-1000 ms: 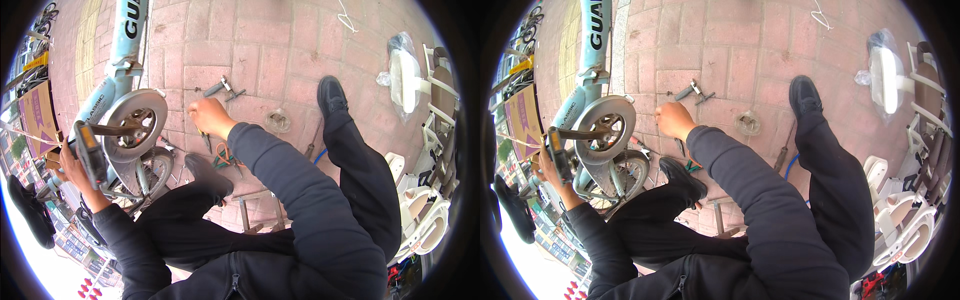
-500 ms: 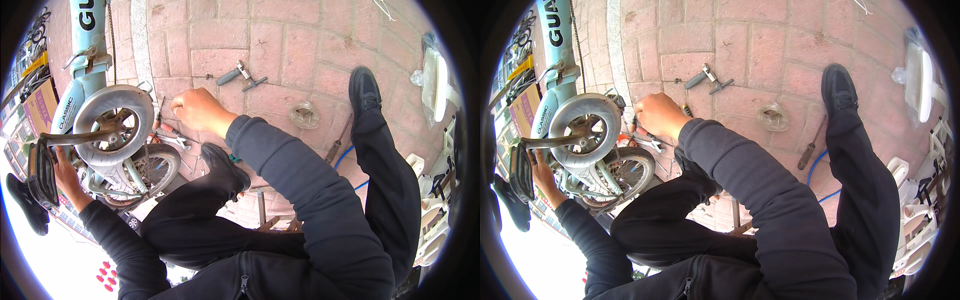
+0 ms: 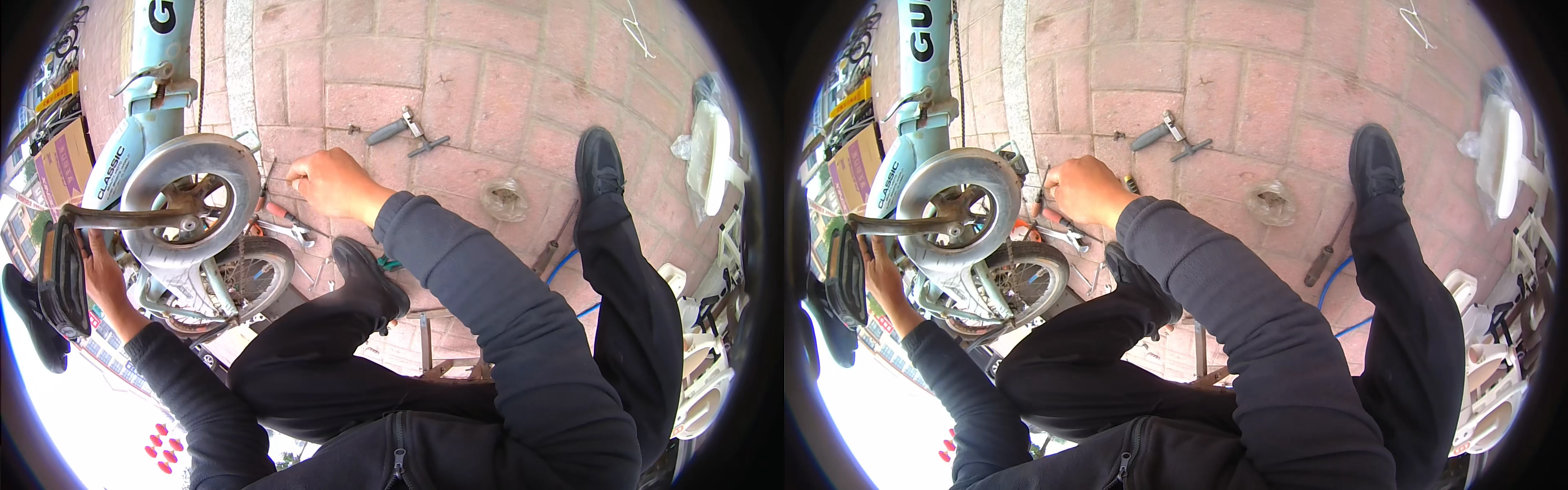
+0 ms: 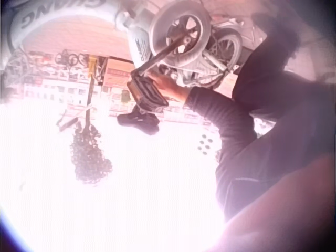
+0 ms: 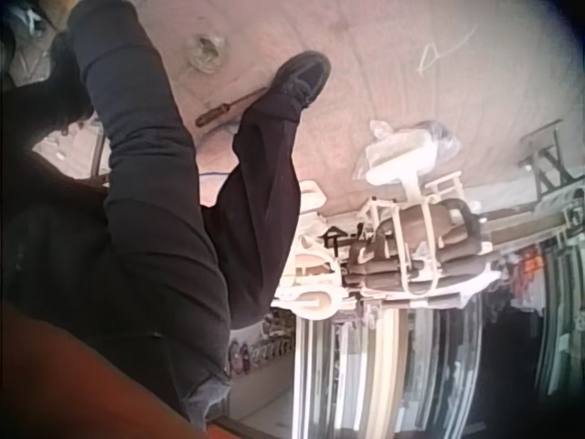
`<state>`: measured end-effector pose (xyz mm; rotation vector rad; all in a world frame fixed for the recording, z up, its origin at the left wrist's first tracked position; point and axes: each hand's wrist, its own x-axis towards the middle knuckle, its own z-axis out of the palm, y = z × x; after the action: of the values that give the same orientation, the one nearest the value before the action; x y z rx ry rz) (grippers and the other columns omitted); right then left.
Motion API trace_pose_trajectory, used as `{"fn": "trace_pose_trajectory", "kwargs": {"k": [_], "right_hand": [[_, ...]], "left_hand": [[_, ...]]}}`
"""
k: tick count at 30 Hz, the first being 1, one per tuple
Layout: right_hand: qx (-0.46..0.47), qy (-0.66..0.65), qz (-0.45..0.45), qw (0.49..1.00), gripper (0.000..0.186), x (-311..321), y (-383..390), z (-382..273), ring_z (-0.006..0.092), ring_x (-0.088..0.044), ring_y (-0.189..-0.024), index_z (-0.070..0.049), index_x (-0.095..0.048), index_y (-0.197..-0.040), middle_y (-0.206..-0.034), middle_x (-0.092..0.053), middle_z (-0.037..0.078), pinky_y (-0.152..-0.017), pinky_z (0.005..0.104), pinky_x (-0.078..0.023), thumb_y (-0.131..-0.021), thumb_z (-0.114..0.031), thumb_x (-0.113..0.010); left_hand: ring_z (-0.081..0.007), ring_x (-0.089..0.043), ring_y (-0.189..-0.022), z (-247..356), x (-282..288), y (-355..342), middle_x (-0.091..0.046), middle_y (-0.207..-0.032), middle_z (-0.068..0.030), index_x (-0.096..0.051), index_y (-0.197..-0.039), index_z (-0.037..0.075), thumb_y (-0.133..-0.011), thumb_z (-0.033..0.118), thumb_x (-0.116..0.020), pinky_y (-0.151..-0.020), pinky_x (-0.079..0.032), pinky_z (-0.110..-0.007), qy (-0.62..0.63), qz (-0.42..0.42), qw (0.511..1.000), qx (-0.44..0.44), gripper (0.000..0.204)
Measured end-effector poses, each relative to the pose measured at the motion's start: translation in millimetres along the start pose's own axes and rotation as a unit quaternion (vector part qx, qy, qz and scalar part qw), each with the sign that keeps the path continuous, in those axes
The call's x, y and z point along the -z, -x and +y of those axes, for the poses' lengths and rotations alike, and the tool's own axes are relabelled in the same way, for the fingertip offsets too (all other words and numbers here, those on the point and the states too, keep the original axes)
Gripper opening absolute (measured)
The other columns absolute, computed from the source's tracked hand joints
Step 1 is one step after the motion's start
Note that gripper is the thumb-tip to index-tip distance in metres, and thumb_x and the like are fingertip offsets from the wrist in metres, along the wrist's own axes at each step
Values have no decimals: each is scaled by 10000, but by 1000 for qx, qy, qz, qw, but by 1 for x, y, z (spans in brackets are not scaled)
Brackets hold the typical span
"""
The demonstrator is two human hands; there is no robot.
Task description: The person retrieves a chain from a basket and installs it on a light blue bicycle. They use pliers and a screwdriver to attach the chain to the chain guard and adjust the chain tension. The person then flips the bicycle upright to inspect the chain alignment.
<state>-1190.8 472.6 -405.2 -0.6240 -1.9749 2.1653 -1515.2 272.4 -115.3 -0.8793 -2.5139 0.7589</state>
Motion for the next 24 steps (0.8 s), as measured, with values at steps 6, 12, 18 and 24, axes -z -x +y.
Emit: {"fn": "trace_pose_trajectory", "kwargs": {"k": [6,12,18,24], "right_hand": [[-7,-45,15,999,218,-5,7,-8,363,-711,-876,-64,-778,-967,-923,-752,169,-826,451,-543,-885,-150,-595],[54,-49,44,996,216,-6,18,-11,347,-716,-814,-41,-762,-892,-858,-750,162,-796,448,-547,-875,-110,-558],[65,-72,47,994,194,-19,14,-3,393,-707,-808,-66,-759,-929,-873,-734,201,-796,473,-553,-902,-141,-582],[62,-63,90,992,195,-23,18,1,377,-720,-810,-56,-772,-933,-894,-744,194,-810,466,-567,-882,-139,-603]], "left_hand": [[-416,-605,-1221,17,8,1,-519,-1534,-91,-580,-1458,209,-1053,611,-392,-970,-476,-441,98,31,994,34,601],[-360,-590,-1279,31,18,-10,-579,-1475,-132,-601,-1411,53,-1040,546,-512,-1034,-448,-400,173,67,982,29,623],[-436,-534,-1296,20,25,-19,-606,-1393,-228,-592,-1383,-7,-1074,431,-484,-1076,-396,-449,147,63,986,-40,547],[-414,-537,-1293,27,33,-17,-599,-1405,-234,-595,-1362,-32,-1077,399,-479,-1066,-393,-442,134,66,988,-47,530]]}}
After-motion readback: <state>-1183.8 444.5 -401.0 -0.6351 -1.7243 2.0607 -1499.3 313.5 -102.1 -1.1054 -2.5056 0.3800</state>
